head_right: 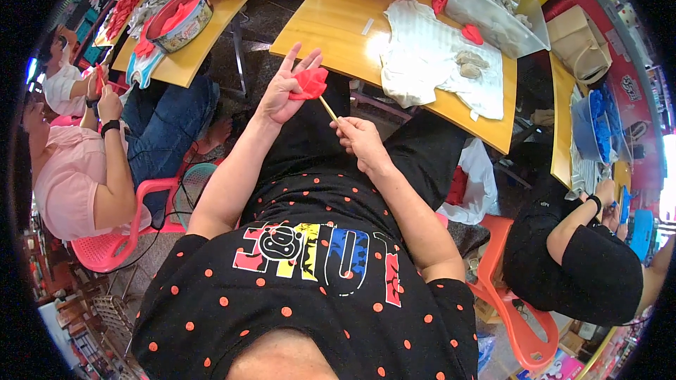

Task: The recorder is assembling small red fabric decorations by stuffing them and using a wooden stick to assist in the process.

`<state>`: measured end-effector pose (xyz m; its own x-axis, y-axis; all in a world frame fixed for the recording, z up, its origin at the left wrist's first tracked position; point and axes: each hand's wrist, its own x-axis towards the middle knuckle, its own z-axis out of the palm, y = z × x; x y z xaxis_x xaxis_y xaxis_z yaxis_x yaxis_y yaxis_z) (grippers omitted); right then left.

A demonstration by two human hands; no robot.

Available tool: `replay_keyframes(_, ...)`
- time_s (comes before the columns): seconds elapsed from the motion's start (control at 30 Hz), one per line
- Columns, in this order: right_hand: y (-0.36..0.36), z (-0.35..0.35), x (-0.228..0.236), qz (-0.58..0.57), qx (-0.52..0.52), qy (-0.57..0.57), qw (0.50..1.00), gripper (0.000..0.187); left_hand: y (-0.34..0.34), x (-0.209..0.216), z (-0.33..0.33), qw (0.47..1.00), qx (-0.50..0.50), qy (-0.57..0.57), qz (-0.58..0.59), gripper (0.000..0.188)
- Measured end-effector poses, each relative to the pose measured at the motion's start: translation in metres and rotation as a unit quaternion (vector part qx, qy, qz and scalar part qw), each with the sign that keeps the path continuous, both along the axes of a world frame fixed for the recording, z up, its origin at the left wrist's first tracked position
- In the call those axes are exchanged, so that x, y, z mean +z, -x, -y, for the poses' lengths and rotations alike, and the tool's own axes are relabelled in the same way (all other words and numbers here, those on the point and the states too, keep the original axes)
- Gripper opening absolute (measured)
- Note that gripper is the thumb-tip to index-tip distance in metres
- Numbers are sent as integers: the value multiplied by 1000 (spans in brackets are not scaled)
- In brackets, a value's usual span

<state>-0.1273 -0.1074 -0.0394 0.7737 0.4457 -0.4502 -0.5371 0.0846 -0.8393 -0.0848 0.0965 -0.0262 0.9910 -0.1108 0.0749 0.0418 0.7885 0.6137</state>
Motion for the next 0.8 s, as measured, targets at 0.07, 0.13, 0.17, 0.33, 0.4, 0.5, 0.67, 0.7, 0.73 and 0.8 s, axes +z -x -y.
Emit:
replay_keyframes(0.07, 0, 0, 0, -19, 0, -18, 1000, 25, 1, 1, 0, 1000, 5, -3, 2, 98)
replay_keyframes(0.13, 1, -1, 2, -10, 3, -15, 1000, 24, 1, 3, 0, 1000, -6, -5, 5, 96)
replay_keyframes(0.17, 1, -1, 1, -10, 4, -14, 1000, 24, 0, 1, -2, 1000, -4, -4, 6, 96)
replay_keyframes(0.33, 0, -2, 1, 48, 58, 38, 996, 23, -2, -2, -6, 998, -63, 23, 16, 98)
replay_keyframes(0.4, -1, -3, -1, 57, 53, 37, 996, 23, 0, 1, -6, 998, -58, 21, 22, 99)
replay_keyframes(0.5, -1, -4, -4, 62, 39, 24, 997, 22, 4, 5, -3, 998, -54, 21, 29, 101)
replay_keyframes(0.67, -4, -6, -8, 64, 28, 8, 998, 23, 6, 9, 1, 998, -60, 32, 15, 97)
replay_keyframes(0.7, -4, -7, -8, 69, 27, 6, 997, 23, 6, 9, 1, 998, -58, 28, 10, 96)
replay_keyframes(0.73, -4, -7, -8, 74, 25, 3, 997, 23, 7, 9, 0, 998, -55, 24, 5, 95)
replay_keyframes(0.8, -5, -8, -7, 75, 24, 3, 997, 22, 5, 6, 0, 998, -58, 35, -2, 88)
